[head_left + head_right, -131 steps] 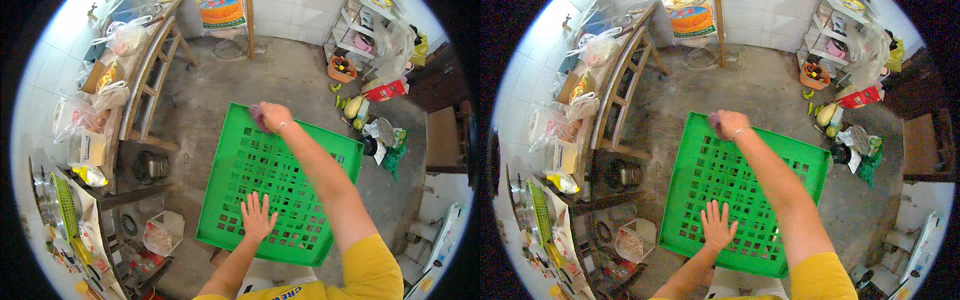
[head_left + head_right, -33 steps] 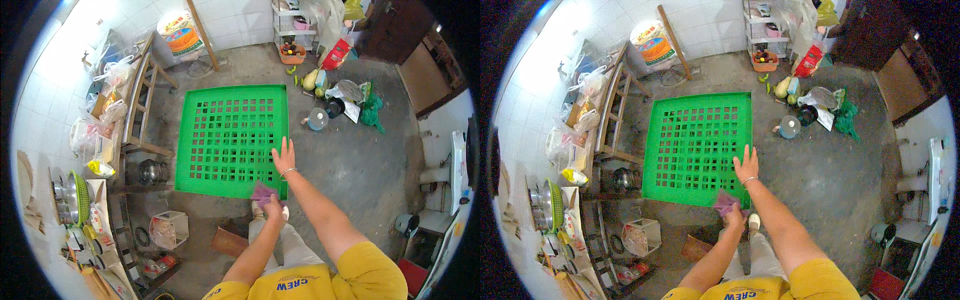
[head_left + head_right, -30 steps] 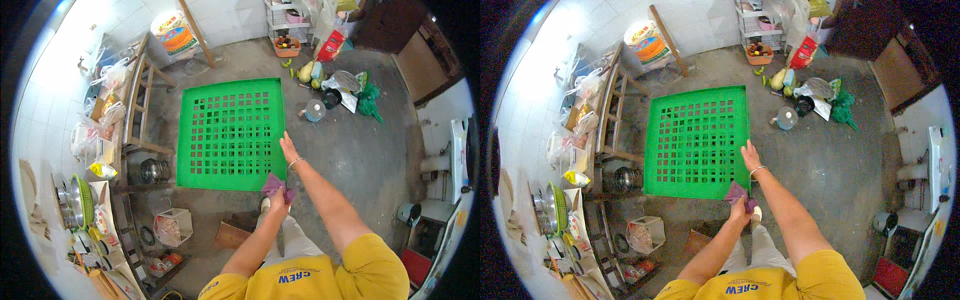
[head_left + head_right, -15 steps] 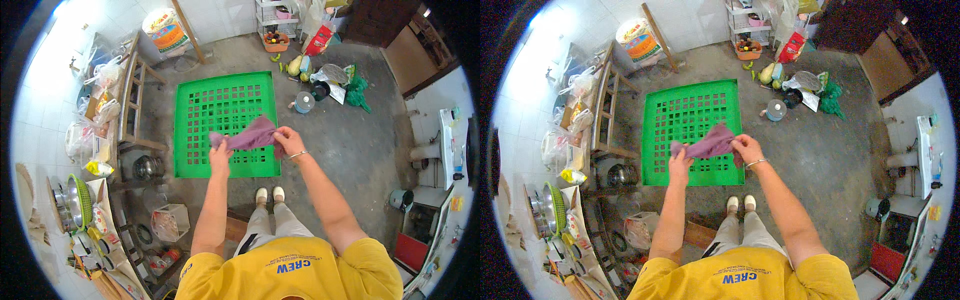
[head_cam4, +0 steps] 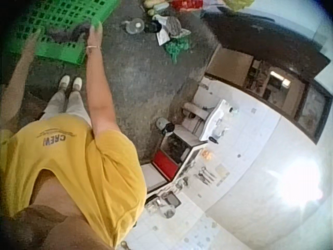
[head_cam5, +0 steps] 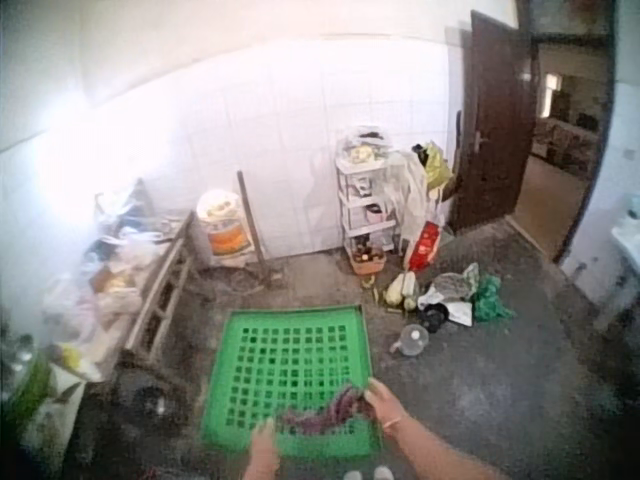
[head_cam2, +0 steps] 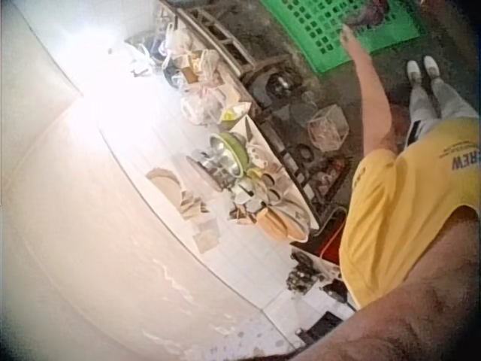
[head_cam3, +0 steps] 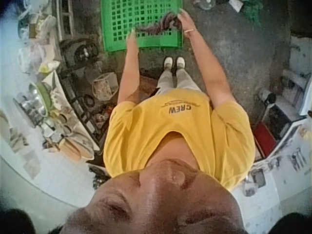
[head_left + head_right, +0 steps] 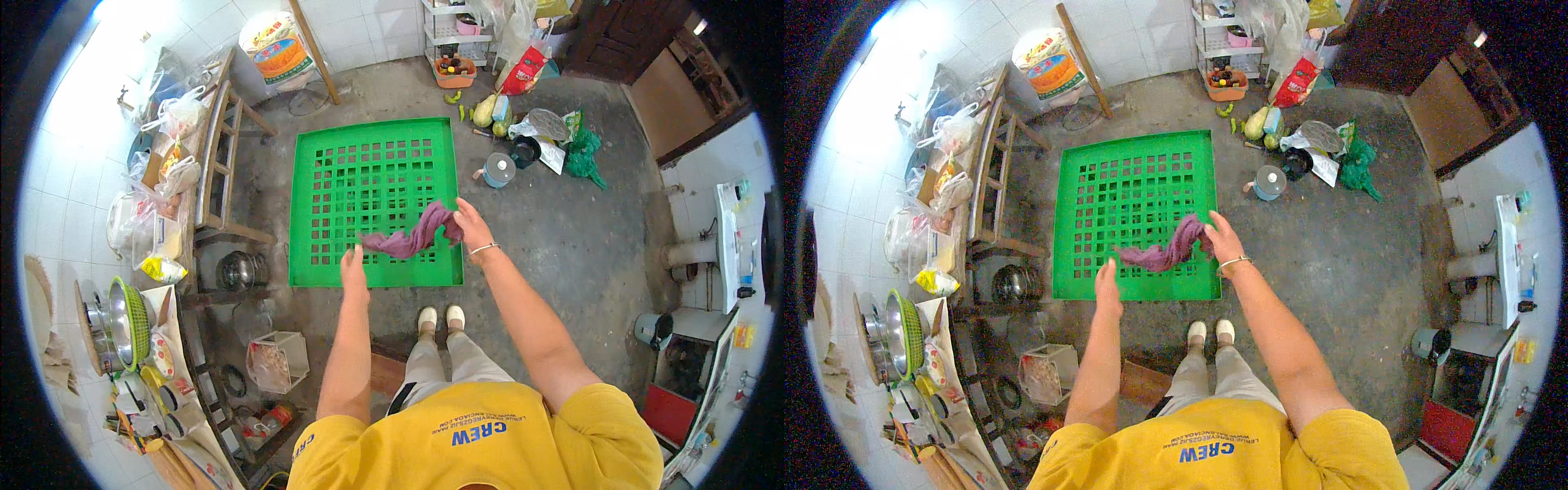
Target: The person wipes a green plastic grate with a purple cloth and then uses the same cloth to scrub the kitchen faucet and sink area under running water.
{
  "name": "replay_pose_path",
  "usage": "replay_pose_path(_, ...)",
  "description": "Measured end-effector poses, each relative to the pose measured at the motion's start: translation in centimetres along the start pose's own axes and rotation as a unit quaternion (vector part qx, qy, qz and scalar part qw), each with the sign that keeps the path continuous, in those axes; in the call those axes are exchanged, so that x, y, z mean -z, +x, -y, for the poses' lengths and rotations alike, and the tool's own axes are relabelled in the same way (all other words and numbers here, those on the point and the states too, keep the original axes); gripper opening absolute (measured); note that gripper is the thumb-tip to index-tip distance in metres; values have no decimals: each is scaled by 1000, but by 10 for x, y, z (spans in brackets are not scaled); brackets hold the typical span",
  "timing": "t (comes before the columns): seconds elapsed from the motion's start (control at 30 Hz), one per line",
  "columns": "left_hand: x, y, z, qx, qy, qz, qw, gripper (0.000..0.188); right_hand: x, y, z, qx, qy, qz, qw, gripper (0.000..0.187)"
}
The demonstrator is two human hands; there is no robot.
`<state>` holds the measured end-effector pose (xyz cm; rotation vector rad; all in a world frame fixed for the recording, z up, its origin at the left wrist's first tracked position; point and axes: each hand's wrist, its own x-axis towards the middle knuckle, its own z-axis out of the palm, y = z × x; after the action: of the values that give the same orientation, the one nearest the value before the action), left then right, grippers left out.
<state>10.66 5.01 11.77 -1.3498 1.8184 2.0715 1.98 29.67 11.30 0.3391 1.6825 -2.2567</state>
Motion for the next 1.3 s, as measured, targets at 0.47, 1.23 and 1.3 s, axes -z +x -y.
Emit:
replay_pose_path(0.47,15,63,134,168,-414,-26,894,31,64,-21,-125,-203,-408,-6,890,59)
replay_pose_path(1.23,172,7,235,192,-378,-109,899,33,7,-127,-178,-209,-424,148,868,69)
replay_pose_path(1.3,174,14,231,209,-407,-122,881,33,4,-124,-180,-196,-435,160,864,70)
